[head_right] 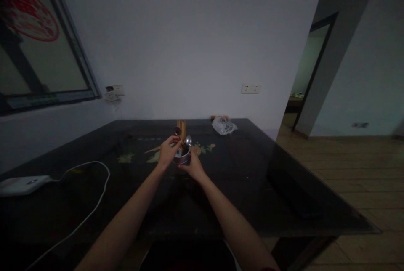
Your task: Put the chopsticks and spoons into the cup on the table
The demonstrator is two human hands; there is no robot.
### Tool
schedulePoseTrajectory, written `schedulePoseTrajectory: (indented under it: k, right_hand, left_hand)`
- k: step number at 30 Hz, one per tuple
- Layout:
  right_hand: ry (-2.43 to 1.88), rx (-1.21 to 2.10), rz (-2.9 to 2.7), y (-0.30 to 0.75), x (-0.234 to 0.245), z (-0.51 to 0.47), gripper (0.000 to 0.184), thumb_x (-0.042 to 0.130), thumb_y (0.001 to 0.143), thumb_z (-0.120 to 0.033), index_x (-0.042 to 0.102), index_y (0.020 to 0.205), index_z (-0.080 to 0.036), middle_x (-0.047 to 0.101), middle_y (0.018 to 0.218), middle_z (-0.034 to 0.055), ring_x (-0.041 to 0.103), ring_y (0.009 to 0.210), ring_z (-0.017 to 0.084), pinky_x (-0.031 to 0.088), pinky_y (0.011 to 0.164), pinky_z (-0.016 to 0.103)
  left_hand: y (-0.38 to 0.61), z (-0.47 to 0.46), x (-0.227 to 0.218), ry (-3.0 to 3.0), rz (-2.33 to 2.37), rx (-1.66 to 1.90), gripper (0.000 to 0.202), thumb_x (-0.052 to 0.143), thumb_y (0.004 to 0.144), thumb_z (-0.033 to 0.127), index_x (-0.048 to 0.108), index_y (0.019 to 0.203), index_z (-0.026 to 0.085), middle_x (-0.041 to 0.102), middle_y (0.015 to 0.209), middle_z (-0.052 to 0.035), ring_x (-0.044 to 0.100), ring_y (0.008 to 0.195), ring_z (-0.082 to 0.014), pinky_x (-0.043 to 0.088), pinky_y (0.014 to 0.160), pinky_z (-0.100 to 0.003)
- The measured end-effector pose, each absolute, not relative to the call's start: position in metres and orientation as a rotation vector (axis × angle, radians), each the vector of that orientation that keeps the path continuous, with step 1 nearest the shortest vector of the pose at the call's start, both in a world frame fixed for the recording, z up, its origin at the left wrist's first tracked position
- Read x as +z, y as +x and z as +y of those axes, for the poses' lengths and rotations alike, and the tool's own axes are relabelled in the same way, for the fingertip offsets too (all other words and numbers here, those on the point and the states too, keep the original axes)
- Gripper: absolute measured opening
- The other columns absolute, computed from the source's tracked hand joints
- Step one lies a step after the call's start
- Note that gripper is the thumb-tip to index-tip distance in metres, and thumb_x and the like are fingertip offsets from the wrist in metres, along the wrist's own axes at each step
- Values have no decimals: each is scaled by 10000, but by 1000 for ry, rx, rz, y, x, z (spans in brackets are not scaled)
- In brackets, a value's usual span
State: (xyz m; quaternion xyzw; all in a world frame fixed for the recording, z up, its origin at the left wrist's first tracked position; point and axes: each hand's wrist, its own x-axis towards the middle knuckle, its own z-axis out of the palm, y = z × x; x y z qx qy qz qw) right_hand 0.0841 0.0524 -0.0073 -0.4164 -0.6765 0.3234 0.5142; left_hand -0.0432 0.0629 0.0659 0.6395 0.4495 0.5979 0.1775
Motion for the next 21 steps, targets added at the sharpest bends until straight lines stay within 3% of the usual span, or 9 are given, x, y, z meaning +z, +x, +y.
schedulePoseTrajectory:
  k: [13, 21]
  right_hand:
    - [-963, 771, -1651, 87, -6, 51, 666, 740, 620, -210, 466, 1227, -185, 599, 1173, 95, 571, 1086, 227, 439, 928, 377]
    - [-968, 783, -1648, 87, -2, 48, 657, 737, 619, -204, 468, 1217, -184, 606, 1141, 88, 580, 1056, 224, 445, 909, 375]
  left_hand:
    - [-50, 76, 53, 2092, 1510, 1544, 124, 591, 765, 272, 608, 690, 175, 608, 765, -45, 567, 791, -191, 423, 746, -306]
    - [-51, 79, 48, 1996, 1495, 1619, 99, 597, 754, 251, 583, 825, 183, 599, 777, -16, 559, 758, -164, 420, 708, -280]
